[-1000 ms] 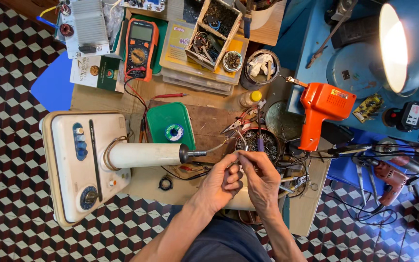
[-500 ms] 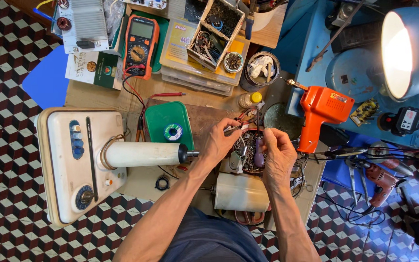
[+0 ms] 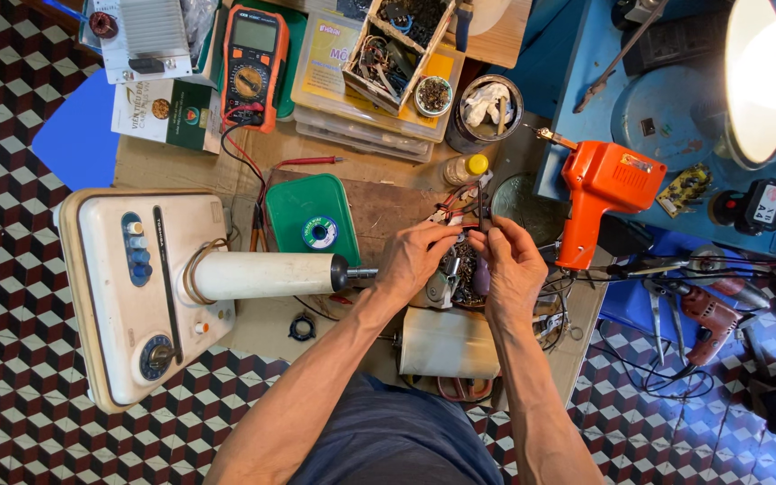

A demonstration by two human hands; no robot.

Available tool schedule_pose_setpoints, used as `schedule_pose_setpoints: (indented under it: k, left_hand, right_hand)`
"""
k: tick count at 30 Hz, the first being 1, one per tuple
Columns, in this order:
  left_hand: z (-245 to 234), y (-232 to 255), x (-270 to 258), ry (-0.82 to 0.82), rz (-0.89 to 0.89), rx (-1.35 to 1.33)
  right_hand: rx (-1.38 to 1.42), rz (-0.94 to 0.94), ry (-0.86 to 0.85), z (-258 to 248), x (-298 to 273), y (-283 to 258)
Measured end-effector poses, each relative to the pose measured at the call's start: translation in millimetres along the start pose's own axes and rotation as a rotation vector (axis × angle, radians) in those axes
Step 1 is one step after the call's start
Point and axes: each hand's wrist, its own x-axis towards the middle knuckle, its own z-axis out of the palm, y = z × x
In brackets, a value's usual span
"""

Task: The person works on a small electronic component at a cluttered workbench. They use a heat gun to apply heat to the component and then manipulate wires and small parts with their hands. The task involves repeated handling of the same small area.

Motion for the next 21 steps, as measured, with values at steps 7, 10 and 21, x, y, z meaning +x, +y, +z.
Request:
schedule_pose_setpoints:
  k: [7,10,21]
  left_hand:
    - [4,2,-2,0.025,-0.001,-0.009]
    - [6,3,-4,0.035,0.004,-0.001]
    - [4,1,-4,0.019,0.006,-0.015]
  right_hand:
    - [0.078,0.127,0.107,-3,4,10]
    - [0.120,0.145,0.070,-5,3,13]
    - [0.146,0.177,0.037,-4,1,14]
